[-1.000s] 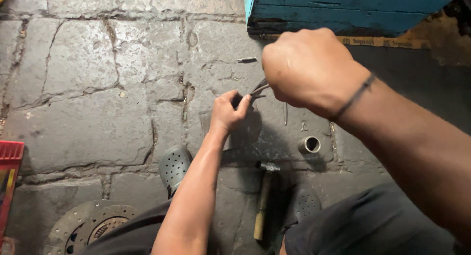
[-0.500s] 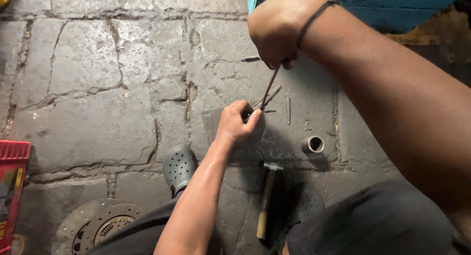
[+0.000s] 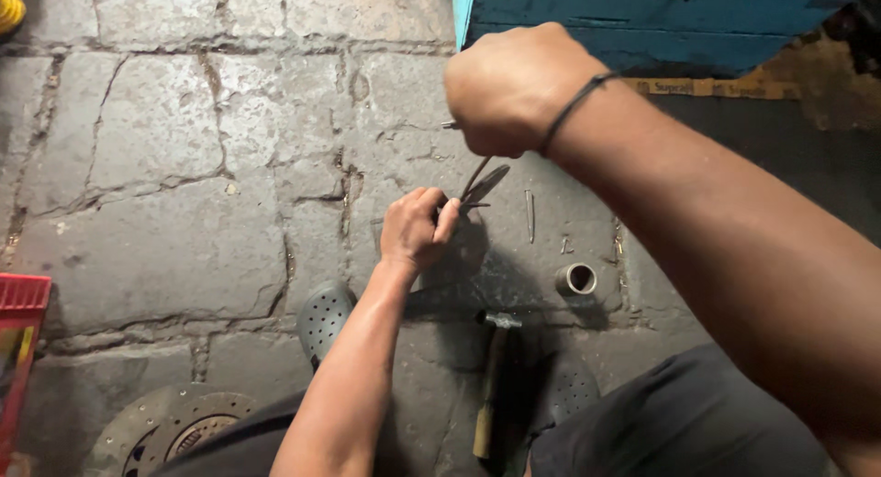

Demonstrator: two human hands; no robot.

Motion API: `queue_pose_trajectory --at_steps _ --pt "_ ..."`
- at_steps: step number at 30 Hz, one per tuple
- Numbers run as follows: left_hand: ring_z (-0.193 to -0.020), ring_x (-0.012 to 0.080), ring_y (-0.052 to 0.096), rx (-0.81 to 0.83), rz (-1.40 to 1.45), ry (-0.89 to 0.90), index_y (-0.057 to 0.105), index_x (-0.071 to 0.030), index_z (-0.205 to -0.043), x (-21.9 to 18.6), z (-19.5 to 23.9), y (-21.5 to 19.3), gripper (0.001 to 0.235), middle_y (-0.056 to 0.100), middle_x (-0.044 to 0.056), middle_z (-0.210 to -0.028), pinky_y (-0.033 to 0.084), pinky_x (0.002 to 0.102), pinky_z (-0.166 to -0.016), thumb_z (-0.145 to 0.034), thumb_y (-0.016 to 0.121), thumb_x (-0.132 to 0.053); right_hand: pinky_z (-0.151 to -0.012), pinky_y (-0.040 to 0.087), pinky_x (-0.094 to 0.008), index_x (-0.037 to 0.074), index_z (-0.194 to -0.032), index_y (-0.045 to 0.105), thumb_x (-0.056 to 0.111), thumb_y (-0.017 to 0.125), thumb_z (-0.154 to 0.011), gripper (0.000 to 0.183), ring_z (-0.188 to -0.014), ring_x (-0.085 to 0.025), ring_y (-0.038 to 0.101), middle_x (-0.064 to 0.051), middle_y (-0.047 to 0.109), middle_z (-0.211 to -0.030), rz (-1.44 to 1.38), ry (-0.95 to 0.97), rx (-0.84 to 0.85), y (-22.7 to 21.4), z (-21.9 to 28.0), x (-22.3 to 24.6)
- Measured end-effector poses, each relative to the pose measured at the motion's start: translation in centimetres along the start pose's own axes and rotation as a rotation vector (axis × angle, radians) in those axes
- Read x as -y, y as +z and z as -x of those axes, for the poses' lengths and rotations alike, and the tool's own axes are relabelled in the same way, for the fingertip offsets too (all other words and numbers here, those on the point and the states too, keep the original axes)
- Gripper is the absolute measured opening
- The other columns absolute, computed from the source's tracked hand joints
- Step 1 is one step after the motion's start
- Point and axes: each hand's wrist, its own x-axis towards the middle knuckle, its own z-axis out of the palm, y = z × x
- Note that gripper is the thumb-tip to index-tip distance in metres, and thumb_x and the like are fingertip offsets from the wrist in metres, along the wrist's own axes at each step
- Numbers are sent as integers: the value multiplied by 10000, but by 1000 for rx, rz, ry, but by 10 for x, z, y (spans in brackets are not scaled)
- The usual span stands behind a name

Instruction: The person uses a hammer and a metal rod to strike and adjust a brake disc on the floor. They repeatedly hit the disc and use the rod to pry or align parts of the assembly.

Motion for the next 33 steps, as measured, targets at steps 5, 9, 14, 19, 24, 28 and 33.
queue_pose_trajectory --at_steps 5,9,14,19,24,28,33 --pt "-793 400 660 11 -37 -43 671 -83 -809 -7 -5 -2 358 658 160 -791 516 511 -711 -948 624 -410 -682 597 -467 94 -895 798 90 712 -726 190 -854 -363 746 -181 755 -924 22 5 -16 2 -4 3" --pt "-747 390 683 -132 -108 7 682 -60 -885 -28 -15 8 421 688 164 -811 537 494 -651 -845 678 -479 -693 596 -457 103 -894 805 125 741 -732 176 -861 -358 744 -180 751 -936 33 7 16 -4 -4 5" --pt "-825 391 705 -49 -121 -179 728 -123 -916 -38 -27 37 299 752 138 -906 544 533 -748 -974 593 -383 -692 594 -446 101 -892 807 228 813 -709 223 -856 -344 748 -176 755 -938 50 -44 35 0 -2 11" --pt "-764 413 700 -46 -130 -188 772 -130 -829 -31 -33 40 319 735 179 -820 540 545 -711 -920 569 -358 -644 596 -417 65 -904 788 383 739 -858 325 -741 -304 734 -167 728 -873 40 2 -11 -37 24 22" --pt "-755 420 699 -4 -166 -240 744 -102 -785 -37 -33 44 463 731 179 -806 546 545 -755 -1025 473 -391 -472 518 -418 88 -1144 759 524 619 -1020 474 -552 -258 662 -116 714 -757 -143 -62 -531 -93 83 9" --pt "-762 432 698 -10 -150 -229 758 -110 -815 -36 -42 40 473 735 189 -815 543 555 -755 -1022 446 -400 -596 580 -425 150 -1140 707 506 445 -1089 445 -657 -246 671 -109 728 -812 -176 239 -13 -68 47 19" --pt "-790 440 699 78 -216 -353 766 -108 -816 -29 -39 24 488 731 203 -827 544 556 -762 -1014 450 -422 -845 554 -489 187 -1044 804 526 702 -854 401 -968 -364 709 -133 755 -1002 -375 178 -69 -14 2 -5"
